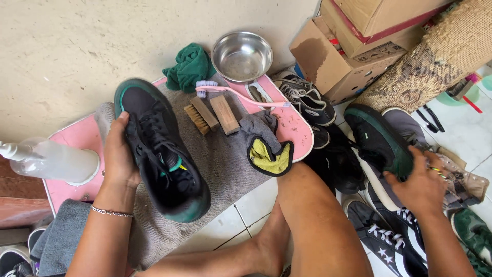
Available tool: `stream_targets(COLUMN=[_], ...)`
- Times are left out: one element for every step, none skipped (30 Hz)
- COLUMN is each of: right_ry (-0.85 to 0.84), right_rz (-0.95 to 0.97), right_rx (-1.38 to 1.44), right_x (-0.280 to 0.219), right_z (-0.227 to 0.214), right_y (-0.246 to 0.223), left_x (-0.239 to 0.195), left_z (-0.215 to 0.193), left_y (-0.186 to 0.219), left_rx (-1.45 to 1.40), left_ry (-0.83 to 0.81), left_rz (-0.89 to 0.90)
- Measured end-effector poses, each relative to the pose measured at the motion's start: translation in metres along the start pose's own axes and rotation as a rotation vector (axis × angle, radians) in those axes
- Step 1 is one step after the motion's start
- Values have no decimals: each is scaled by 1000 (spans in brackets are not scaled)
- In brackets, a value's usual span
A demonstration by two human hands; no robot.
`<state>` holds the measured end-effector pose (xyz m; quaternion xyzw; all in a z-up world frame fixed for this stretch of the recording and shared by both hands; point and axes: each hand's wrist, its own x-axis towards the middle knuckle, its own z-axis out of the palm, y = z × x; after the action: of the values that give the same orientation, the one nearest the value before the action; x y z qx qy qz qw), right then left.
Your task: The person scrubs a black and green sneaker with a brush, focusing on the sole and upper parts. They then remove the laces, continue scrubbing the sole, and reinsert the laces into the eyelets.
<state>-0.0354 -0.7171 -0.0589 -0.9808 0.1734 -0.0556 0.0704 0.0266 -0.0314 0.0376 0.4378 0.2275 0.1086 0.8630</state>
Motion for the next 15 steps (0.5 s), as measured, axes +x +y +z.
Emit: stream_targets(right_ry=[1,-20,-41,-39,73,185,188,189,189,192,177,152,148,58,-32], right_rz=[-8,4,9,-6,-28,-48,-70,76,221,199,199,189,174,175,168], right_rx=[1,-54,-113,-115,-157,-197,-188,-73,45,56,426,807,804,869,935], right_x=[7,12,19,21,29,37,49,61,74,86,94,103,96,90,88], right_z=[14,28,42,51,63,74,71,68,66,66,62,59,43,27,11], right_y=[-3,-7,-12,-4,-1,0,6,12,17,26,40,54,41,29,15], left_x=[10,20,28,25,24,23,20,17,16,20,25,30,29,28,29], left_z=[-7,-14,-26,-25,-22,-19,-17,-15,-12,-20,-26,-31,-29,-27,-23], left_y=[-2,-4,-7,-12,-12,-10,-10,-9,-9,-13,-20,-28,-30,-31,-31], left_rx=[-3,-29,-61,-70,-46,-22,-29,0,29,21,79,138,127,64,-2], left_ry=[5,15,31,40,57,73,88,64,39,51,97,144,154,134,114], left_rz=[6,-71,-145,-138,-152,-166,-149,-84,-16,3,49,94,98,77,63])
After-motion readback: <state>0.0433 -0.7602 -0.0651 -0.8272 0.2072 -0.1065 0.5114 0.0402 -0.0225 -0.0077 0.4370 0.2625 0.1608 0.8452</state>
